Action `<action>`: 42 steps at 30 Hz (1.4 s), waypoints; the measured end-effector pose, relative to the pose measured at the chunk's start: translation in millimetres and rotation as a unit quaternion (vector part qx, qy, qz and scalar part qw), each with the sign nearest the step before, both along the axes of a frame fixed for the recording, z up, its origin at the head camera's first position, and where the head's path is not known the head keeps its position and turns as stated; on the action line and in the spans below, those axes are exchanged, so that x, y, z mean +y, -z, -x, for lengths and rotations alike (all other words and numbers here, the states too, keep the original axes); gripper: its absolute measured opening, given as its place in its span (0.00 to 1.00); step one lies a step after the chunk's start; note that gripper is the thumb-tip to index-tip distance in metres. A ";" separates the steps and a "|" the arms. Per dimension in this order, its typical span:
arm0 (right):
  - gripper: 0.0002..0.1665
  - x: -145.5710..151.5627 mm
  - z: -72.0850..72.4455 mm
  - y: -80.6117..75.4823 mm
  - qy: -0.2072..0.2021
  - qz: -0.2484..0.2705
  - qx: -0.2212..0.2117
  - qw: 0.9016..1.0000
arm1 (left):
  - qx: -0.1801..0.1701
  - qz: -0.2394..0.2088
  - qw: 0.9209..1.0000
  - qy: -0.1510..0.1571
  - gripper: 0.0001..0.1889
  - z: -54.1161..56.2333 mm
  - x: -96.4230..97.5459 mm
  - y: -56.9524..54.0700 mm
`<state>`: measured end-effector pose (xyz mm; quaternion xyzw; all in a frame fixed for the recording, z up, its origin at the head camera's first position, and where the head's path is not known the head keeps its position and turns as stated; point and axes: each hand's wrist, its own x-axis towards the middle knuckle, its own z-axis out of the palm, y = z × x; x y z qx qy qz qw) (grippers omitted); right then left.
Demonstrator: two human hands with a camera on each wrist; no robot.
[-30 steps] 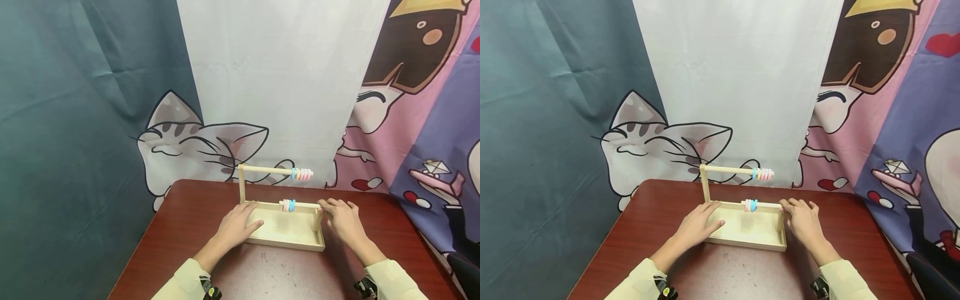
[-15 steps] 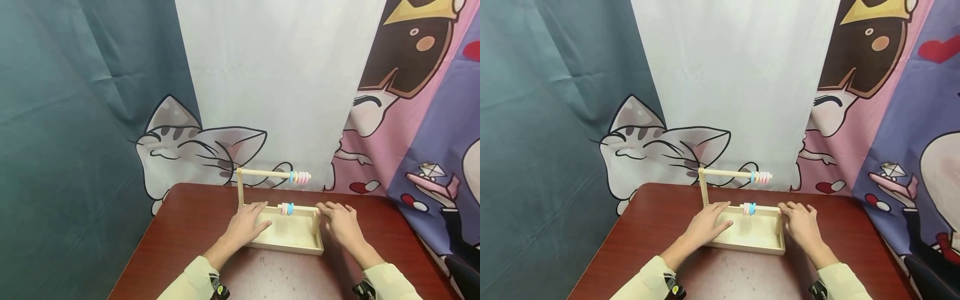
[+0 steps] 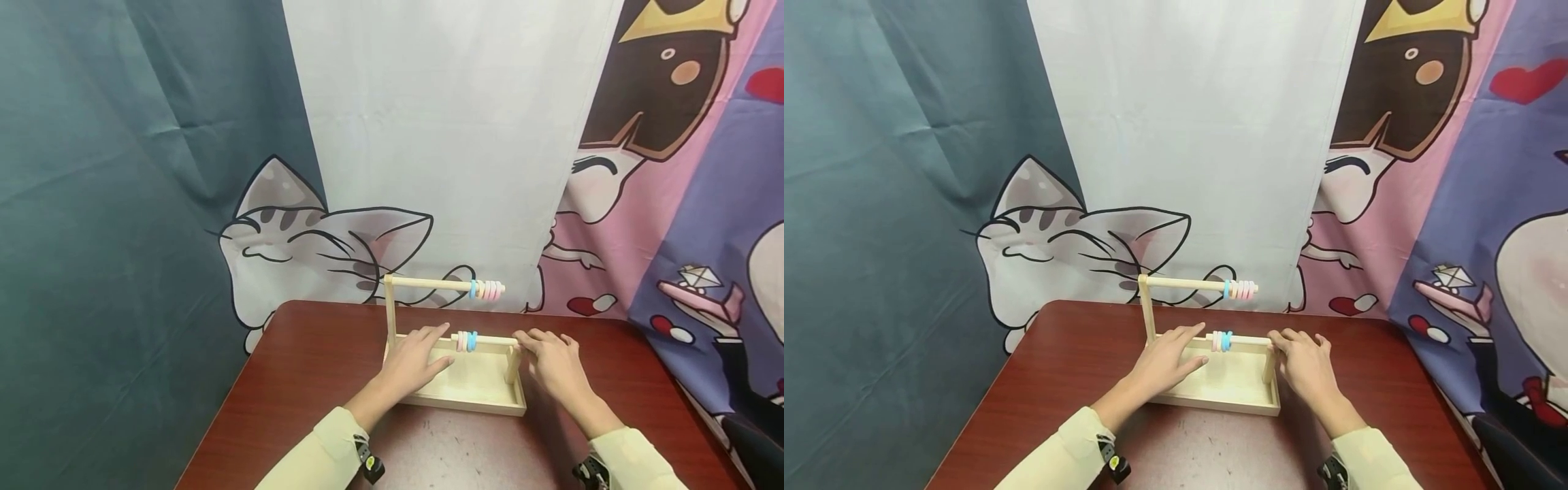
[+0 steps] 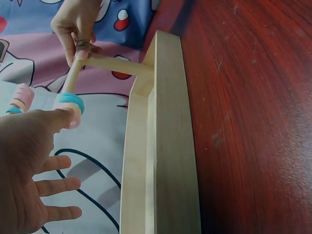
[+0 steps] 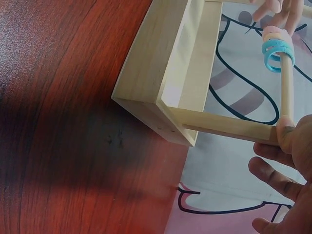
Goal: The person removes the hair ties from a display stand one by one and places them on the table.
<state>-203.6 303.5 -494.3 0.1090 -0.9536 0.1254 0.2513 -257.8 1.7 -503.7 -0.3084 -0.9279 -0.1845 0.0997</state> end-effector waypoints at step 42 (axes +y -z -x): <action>0.14 -1.5 -0.5 0.4 0.005 -0.007 -0.003 1.000 | 0.060 -0.025 0.998 -0.006 0.23 11.0 10.3 -4.5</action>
